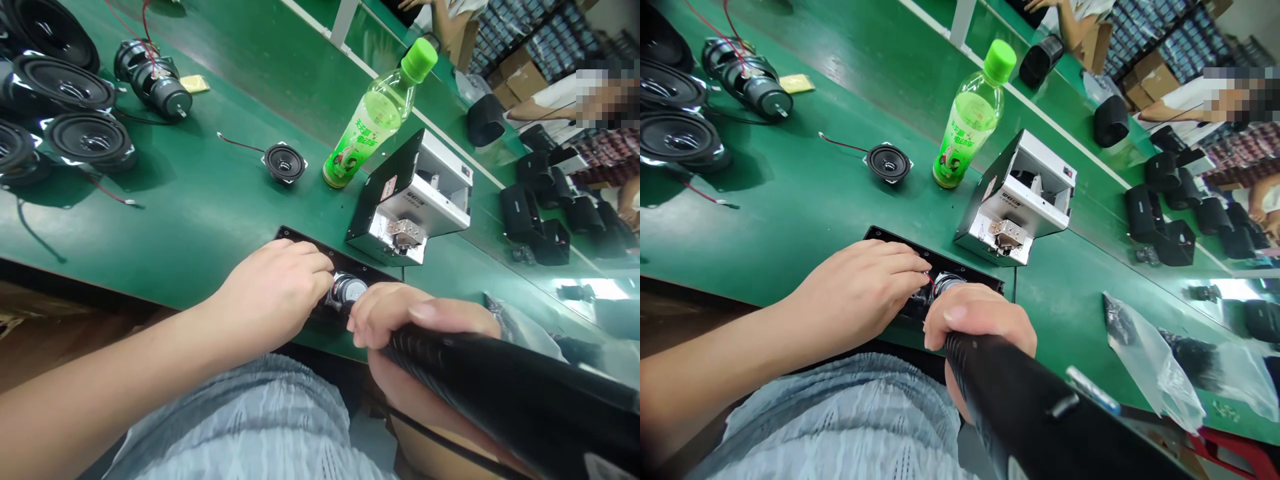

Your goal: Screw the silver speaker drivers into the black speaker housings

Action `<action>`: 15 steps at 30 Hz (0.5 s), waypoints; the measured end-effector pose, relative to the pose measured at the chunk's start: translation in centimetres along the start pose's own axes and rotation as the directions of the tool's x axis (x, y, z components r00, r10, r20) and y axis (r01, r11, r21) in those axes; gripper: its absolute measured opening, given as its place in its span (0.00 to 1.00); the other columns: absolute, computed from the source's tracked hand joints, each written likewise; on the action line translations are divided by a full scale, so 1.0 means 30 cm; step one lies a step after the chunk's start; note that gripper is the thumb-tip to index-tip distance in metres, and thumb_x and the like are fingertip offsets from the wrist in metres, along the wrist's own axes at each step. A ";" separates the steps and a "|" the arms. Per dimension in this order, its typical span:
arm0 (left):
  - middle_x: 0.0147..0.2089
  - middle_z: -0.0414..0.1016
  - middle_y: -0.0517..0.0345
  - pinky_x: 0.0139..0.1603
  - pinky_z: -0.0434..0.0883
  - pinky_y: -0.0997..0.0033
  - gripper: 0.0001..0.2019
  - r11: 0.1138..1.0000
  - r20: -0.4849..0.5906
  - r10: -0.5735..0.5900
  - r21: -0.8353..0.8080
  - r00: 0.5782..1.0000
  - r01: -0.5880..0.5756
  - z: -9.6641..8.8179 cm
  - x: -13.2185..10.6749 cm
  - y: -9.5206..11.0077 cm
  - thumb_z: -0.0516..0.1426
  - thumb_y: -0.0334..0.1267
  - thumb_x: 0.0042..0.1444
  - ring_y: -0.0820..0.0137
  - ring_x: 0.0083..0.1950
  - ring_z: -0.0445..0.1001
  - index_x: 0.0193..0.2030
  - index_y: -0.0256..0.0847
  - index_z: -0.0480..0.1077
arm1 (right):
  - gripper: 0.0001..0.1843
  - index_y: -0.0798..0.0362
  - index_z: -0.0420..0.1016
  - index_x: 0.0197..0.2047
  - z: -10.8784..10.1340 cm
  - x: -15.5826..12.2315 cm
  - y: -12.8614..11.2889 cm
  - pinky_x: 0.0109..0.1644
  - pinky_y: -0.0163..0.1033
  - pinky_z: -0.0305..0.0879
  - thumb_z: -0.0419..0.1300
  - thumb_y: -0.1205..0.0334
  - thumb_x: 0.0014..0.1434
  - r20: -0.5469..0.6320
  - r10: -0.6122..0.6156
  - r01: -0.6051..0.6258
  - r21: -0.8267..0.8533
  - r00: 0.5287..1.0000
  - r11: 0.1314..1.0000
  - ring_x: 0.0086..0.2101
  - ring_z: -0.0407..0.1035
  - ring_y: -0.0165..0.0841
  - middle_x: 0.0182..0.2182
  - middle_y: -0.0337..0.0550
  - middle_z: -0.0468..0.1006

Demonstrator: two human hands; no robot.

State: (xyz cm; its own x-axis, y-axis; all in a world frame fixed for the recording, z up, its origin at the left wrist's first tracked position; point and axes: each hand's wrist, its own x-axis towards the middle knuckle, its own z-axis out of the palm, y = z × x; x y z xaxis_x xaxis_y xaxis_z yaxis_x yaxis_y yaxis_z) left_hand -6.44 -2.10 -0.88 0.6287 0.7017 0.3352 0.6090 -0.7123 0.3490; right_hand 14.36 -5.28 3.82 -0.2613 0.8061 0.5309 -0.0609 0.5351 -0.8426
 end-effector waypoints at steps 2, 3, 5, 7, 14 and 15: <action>0.58 0.86 0.53 0.49 0.70 0.55 0.12 0.999 0.015 0.015 -0.034 1.000 -0.014 -0.019 -0.005 -0.005 0.56 0.30 0.72 0.59 0.55 0.82 0.50 0.41 0.83 | 0.27 0.42 0.80 0.61 0.004 -0.004 0.004 0.33 0.46 0.79 0.57 0.74 0.65 0.001 -0.010 0.010 -0.021 1.000 1.000 0.27 0.77 0.35 0.29 0.38 0.80; 0.59 0.85 0.53 0.51 0.69 0.54 0.12 0.999 0.020 0.023 -0.043 1.000 -0.022 -0.032 -0.008 -0.008 0.56 0.31 0.73 0.60 0.55 0.82 0.50 0.41 0.83 | 0.28 0.42 0.80 0.62 0.004 -0.006 0.004 0.33 0.46 0.79 0.58 0.75 0.64 0.012 -0.008 0.008 -0.030 1.000 1.000 0.28 0.77 0.35 0.29 0.38 0.80; 0.58 0.85 0.54 0.51 0.67 0.51 0.10 1.000 0.019 0.015 -0.024 1.000 -0.015 -0.061 -0.018 -0.017 0.57 0.33 0.73 0.58 0.55 0.81 0.51 0.43 0.82 | 0.30 0.40 0.79 0.63 0.001 -0.008 0.002 0.35 0.47 0.80 0.59 0.76 0.62 0.028 0.015 -0.014 -0.055 0.999 0.998 0.28 0.78 0.36 0.30 0.37 0.81; 0.53 0.84 0.54 0.49 0.66 0.50 0.07 0.999 0.023 -0.025 0.031 0.999 0.024 -0.087 -0.031 -0.029 0.61 0.36 0.70 0.56 0.52 0.79 0.50 0.45 0.82 | 0.29 0.39 0.79 0.62 0.000 -0.010 0.002 0.34 0.47 0.80 0.60 0.75 0.63 0.021 0.025 -0.023 -0.062 0.999 0.998 0.28 0.78 0.36 0.29 0.38 0.81; 0.54 0.84 0.53 0.48 0.63 0.51 0.14 0.995 0.094 -0.065 0.076 0.993 0.058 -0.103 -0.048 -0.057 0.69 0.37 0.62 0.53 0.52 0.78 0.53 0.45 0.79 | 0.19 0.44 0.84 0.55 0.076 -0.014 0.038 0.25 0.47 0.74 0.61 0.43 0.72 -0.266 0.014 0.003 0.064 0.964 0.998 0.23 0.74 0.37 0.27 0.38 0.79; 0.54 0.84 0.54 0.47 0.62 0.52 0.12 0.996 0.106 -0.062 0.069 0.992 0.055 -0.100 -0.043 -0.060 0.68 0.38 0.62 0.54 0.51 0.79 0.52 0.46 0.80 | 0.25 0.44 0.83 0.56 0.079 -0.007 0.035 0.25 0.47 0.73 0.61 0.35 0.70 -0.280 0.030 -0.014 0.058 0.959 0.998 0.23 0.72 0.37 0.27 0.38 0.79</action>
State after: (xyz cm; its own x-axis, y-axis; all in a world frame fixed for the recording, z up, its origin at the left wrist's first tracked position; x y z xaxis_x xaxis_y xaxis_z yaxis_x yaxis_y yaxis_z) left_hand -9.79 -1.69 0.68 0.6372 0.7392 0.2182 0.6747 -0.6718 0.3058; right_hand 12.07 -5.49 2.59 0.0176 0.8602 0.5097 -0.1131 0.5082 -0.8538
